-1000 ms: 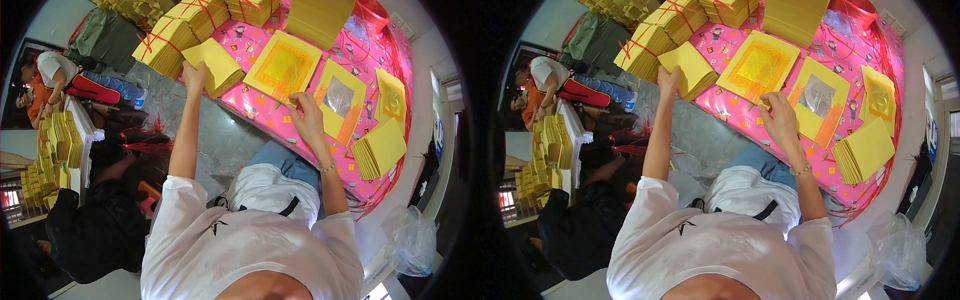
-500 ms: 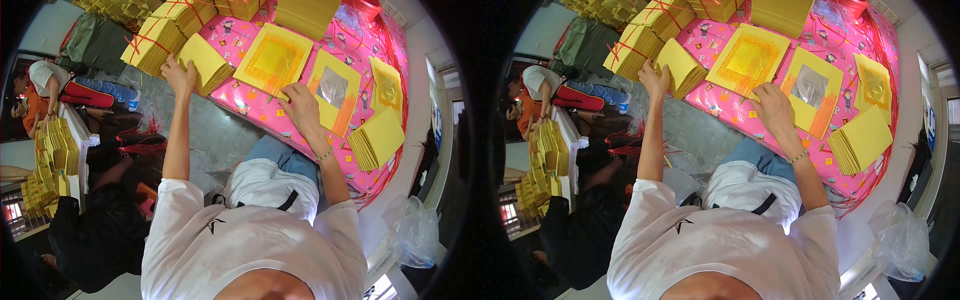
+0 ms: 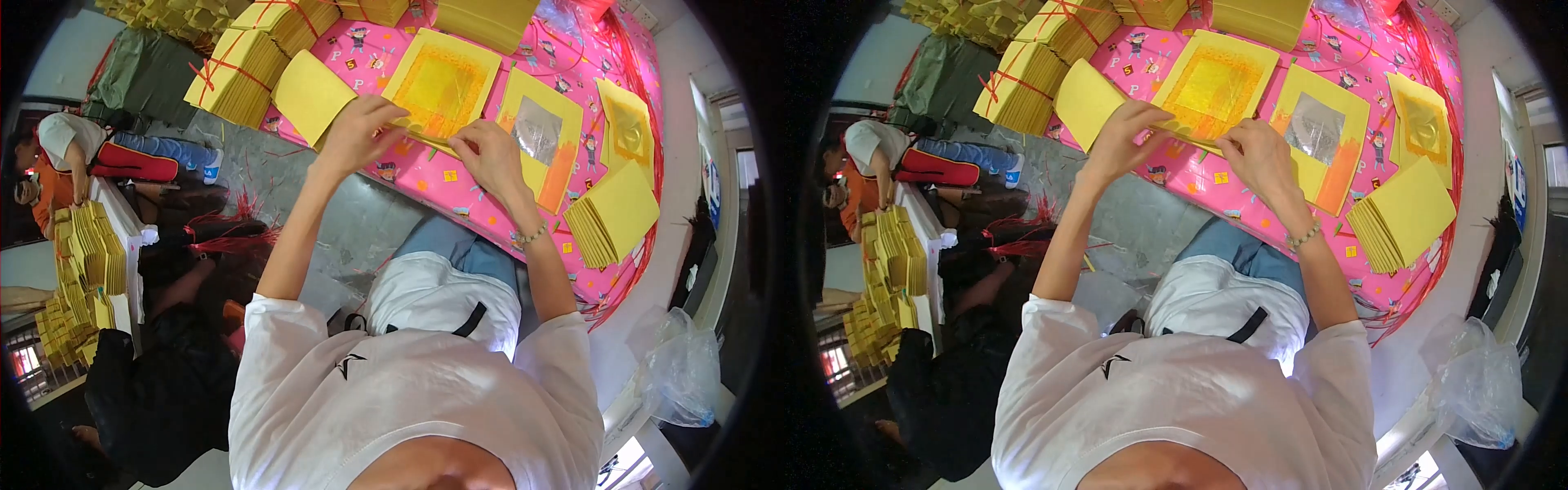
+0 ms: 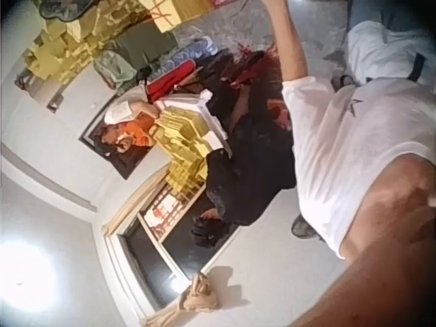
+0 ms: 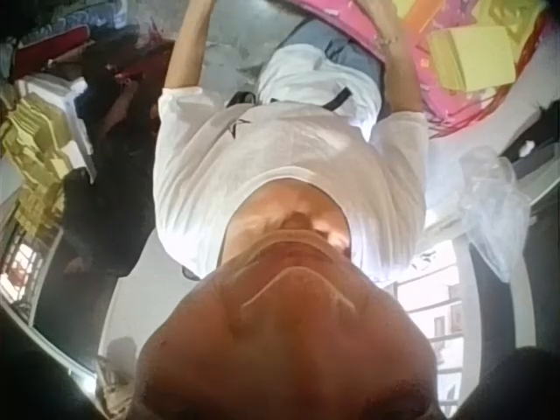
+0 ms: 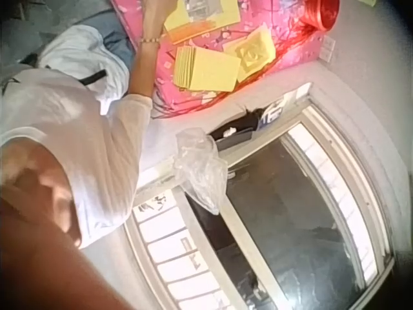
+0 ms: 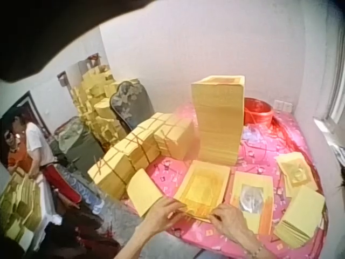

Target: Stacking sheets of yellow joss paper and silver foil on a table.

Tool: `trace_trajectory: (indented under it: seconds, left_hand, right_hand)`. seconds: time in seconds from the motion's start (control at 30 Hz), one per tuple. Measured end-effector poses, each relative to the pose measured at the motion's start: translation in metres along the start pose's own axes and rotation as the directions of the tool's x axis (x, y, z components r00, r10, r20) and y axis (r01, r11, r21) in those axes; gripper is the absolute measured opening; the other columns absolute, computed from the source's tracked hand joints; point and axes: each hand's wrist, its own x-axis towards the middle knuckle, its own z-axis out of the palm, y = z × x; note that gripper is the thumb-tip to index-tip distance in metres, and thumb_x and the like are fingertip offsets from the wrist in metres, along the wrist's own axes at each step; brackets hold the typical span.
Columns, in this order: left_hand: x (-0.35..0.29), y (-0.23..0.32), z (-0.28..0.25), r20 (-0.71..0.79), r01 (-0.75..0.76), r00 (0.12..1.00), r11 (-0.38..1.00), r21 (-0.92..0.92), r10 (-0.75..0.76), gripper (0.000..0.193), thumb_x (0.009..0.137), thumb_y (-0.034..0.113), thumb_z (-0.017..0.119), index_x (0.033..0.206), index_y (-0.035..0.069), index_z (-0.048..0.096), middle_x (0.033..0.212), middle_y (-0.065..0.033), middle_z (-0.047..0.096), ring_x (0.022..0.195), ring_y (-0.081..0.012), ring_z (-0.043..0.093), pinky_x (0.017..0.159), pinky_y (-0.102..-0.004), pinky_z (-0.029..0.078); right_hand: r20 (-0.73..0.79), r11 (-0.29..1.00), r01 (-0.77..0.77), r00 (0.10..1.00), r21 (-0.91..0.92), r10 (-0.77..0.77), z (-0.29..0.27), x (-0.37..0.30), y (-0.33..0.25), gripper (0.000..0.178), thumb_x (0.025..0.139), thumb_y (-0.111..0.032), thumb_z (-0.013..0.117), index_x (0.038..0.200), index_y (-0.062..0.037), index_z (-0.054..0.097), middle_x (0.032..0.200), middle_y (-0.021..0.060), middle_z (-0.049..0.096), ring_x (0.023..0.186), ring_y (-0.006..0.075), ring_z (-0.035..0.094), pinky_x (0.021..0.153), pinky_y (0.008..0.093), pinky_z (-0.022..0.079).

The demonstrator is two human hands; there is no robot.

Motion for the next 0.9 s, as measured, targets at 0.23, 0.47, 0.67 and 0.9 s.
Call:
trace_trajectory:
  seconds: [0.23,0.47,0.67,0.9]
  left_hand:
    - [0.001,-0.012,0.024,0.125,0.062,0.990,0.998,0.003,-0.062,0.016,0.075,0.013,0.067,0.089,0.006,0.067,0.092,-0.0074,0.063,0.089,-0.0264,0.058,0.076,-0.0359,0.048]
    - [0.005,-0.009,0.020,0.175,0.149,0.974,0.989,-0.016,-0.144,0.016,0.076,0.016,0.068,0.088,0.007,0.068,0.089,-0.0071,0.064,0.089,-0.0261,0.058,0.076,-0.0357,0.048]
    - [0.006,-0.008,0.020,0.197,0.189,0.964,0.982,-0.026,-0.181,0.017,0.076,0.017,0.068,0.088,0.006,0.068,0.089,-0.0070,0.064,0.088,-0.0260,0.059,0.075,-0.0357,0.048]
    - [0.007,-0.010,0.019,0.214,0.203,0.957,0.979,-0.020,-0.195,0.017,0.076,0.017,0.069,0.089,0.007,0.068,0.087,-0.0071,0.063,0.086,-0.0256,0.059,0.074,-0.0351,0.048]
  right_hand:
    - [0.011,0.999,-0.048,0.999,-0.007,0.048,0.000,0.004,0.000,0.020,0.078,-0.021,0.063,0.074,-0.0020,0.067,0.072,0.0108,0.059,0.074,0.0290,0.057,0.065,0.0406,0.046]
    - [0.022,0.998,-0.066,0.998,0.002,0.065,-0.001,0.007,0.004,0.022,0.079,-0.022,0.063,0.075,-0.0016,0.067,0.074,0.0109,0.060,0.073,0.0285,0.059,0.064,0.0392,0.046]
    - [0.039,0.996,-0.086,0.995,-0.016,0.087,-0.002,0.007,0.002,0.022,0.080,-0.024,0.064,0.078,-0.0021,0.068,0.077,0.0111,0.061,0.072,0.0282,0.060,0.065,0.0373,0.047]
    - [0.048,0.995,-0.102,0.994,-0.009,0.103,-0.001,0.008,0.004,0.024,0.079,-0.025,0.064,0.078,-0.0021,0.068,0.078,0.0114,0.062,0.073,0.0283,0.061,0.064,0.0380,0.047]
